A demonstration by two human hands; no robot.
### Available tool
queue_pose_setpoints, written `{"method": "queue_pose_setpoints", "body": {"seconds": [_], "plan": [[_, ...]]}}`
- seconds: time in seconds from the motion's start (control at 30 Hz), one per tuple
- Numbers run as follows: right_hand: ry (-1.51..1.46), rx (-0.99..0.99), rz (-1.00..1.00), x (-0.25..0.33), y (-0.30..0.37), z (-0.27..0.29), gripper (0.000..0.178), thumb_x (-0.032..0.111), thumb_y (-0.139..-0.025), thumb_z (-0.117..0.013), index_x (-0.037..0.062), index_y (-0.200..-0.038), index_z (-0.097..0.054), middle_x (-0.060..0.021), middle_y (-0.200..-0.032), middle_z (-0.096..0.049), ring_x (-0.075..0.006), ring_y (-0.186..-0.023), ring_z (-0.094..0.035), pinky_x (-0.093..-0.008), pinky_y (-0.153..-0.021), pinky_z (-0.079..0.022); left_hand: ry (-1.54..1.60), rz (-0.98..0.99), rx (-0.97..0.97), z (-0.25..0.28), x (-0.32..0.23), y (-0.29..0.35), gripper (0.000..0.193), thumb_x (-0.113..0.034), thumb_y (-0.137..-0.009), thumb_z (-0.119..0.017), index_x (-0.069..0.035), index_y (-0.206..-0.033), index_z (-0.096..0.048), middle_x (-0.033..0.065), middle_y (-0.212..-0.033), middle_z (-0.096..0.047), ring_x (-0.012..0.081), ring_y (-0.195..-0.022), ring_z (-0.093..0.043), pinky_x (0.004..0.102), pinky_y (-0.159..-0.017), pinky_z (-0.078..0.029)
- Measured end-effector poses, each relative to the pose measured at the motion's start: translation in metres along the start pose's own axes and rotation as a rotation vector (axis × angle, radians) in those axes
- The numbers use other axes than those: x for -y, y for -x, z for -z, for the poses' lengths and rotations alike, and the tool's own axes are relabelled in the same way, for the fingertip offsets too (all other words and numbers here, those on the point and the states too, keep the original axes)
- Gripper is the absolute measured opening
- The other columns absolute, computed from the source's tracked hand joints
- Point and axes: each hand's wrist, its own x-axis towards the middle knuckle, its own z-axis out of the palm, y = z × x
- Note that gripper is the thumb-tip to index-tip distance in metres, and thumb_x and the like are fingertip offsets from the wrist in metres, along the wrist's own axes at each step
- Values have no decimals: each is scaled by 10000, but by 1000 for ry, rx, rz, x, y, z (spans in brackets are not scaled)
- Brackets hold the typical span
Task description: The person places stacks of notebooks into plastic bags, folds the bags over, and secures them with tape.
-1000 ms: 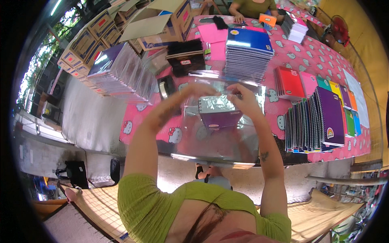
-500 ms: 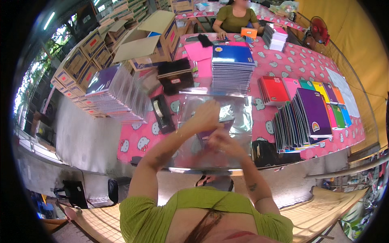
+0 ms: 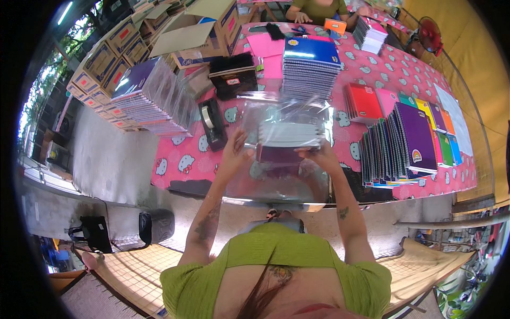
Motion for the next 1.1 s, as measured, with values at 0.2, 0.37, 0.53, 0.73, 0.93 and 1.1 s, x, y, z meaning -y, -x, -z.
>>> {"method": "queue_pose_setpoints", "body": {"seconds": [0.2,0.37,0.53,0.73,0.93,1.1], "plan": [[32,15,133,51,-11,-7,576,272,-891,-719,54,-1380,-508,-71,-1304,-575,-188,-1192,-523,-337,-1033,-390,-582,-269,18,-54,-64,-33,493,-228,-916,-674,52,-1305,-558,179,-1330,-581,268,-1193,-590,363,-1077,-390],[70,-299,369,140,-11,-17,292,231,-964,-624,29,-1173,-649,-62,-1123,-675,-154,-1068,-585,-320,-939,-439,193,-151,-420,-14,-100,-33,331,-217,-955,-626,28,-1174,-664,152,-1078,-702,194,-1024,-646,331,-923,-490],[784,29,678,184,8,-91,321,261,-868,-692,85,-1135,-660,-122,-1106,-655,-306,-1075,-592,-421,-963,-434,-240,361,-555,115,16,-24,291,-260,-926,-673,-4,-1063,-695,89,-910,-697,155,-767,-635,269,-685,-510],[1193,-45,680,163,-15,-120,238,267,-811,-733,125,-991,-665,-56,-937,-623,-267,-953,-607,-435,-894,-409,-224,-47,-687,107,65,-27,248,-269,-895,-700,-24,-912,-664,41,-745,-650,128,-585,-577,286,-494,-468],[1169,-8,651,171,-8,-139,216,267,-804,-740,124,-950,-669,-40,-929,-622,-247,-902,-620,-428,-884,-400,-1314,182,-552,113,44,7,119,-172,-907,-663,-61,-865,-649,14,-760,-689,217,-689,-681,350,-593,-506],[1226,-59,567,168,-7,-145,246,296,-803,-739,138,-986,-696,-40,-947,-652,-235,-911,-631,-431,-864,-391,-420,-195,-10,70,-68,-16,169,-125,-937,-645,-25,-1073,-644,10,-865,-659,150,-783,-645,320,-685,-502]]}}
